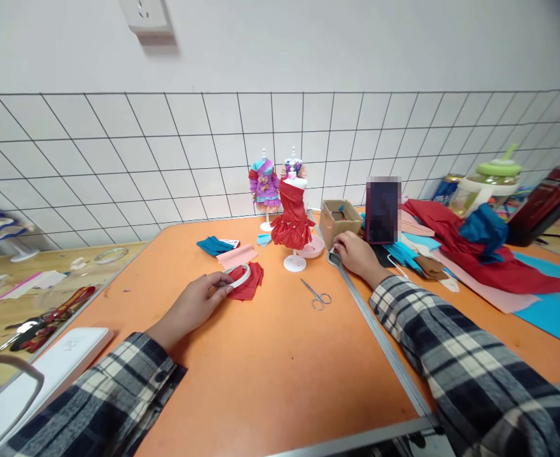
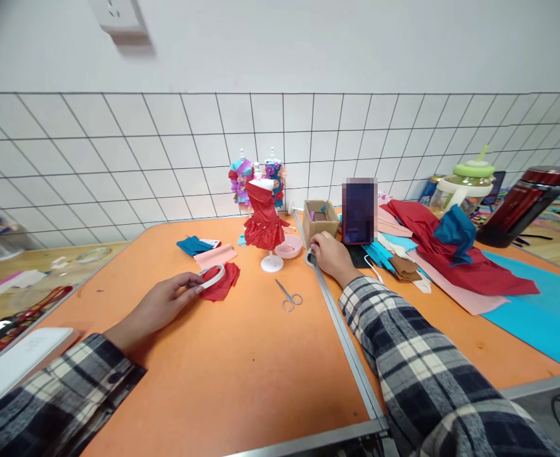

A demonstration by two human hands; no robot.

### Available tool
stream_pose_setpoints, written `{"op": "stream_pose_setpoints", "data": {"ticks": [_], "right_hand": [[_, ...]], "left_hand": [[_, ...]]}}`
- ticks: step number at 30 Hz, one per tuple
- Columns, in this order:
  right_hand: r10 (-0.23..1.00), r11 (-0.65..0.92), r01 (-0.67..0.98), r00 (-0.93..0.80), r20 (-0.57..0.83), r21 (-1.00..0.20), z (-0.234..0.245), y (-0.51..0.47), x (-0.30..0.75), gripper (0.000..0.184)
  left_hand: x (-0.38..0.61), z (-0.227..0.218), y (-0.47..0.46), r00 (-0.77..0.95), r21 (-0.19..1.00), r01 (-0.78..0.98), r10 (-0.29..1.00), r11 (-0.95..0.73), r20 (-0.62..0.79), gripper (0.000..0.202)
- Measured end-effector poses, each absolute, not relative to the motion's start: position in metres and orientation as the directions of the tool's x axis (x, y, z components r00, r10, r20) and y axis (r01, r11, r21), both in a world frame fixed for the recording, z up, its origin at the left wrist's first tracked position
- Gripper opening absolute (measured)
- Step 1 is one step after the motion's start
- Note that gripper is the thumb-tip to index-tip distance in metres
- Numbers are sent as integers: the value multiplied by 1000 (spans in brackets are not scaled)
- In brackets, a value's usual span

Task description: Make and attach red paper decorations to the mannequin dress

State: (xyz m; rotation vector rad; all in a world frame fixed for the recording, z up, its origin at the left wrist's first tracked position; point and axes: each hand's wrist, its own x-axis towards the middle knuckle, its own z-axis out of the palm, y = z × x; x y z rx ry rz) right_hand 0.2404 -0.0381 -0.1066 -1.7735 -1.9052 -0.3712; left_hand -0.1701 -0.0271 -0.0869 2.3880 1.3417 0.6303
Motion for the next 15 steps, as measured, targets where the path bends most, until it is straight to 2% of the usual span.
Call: {"op": "stream_pose_setpoints", "data": {"ticks": [3, 6, 8, 12, 15], "right_hand": [[770, 117, 969, 51, 636, -219, -102, -40, 242, 23], [564, 137, 940, 186, 805, -313, -93, -38, 243, 30], [489, 99, 946, 223, 843, -307, -87, -33, 246, 30], [580, -100, 973, 226, 783, -207, -82, -27, 248, 32], [655, -131, 977, 214, 725, -169, -83, -31, 244, 37]], "left_hand": [[-169, -86, -27, 459, 478, 724, 864, -498, 206, 35], [-167, -84, -28, 450, 479, 727, 869, -491, 208, 36], [-166, -84, -28, 441, 481, 734, 875, -480, 199, 37], [-165, -87, -28, 452, 491, 722, 870, -488, 199, 38], [-166, -89, -27, 460, 503, 706, 862, -499, 210, 37]]}}
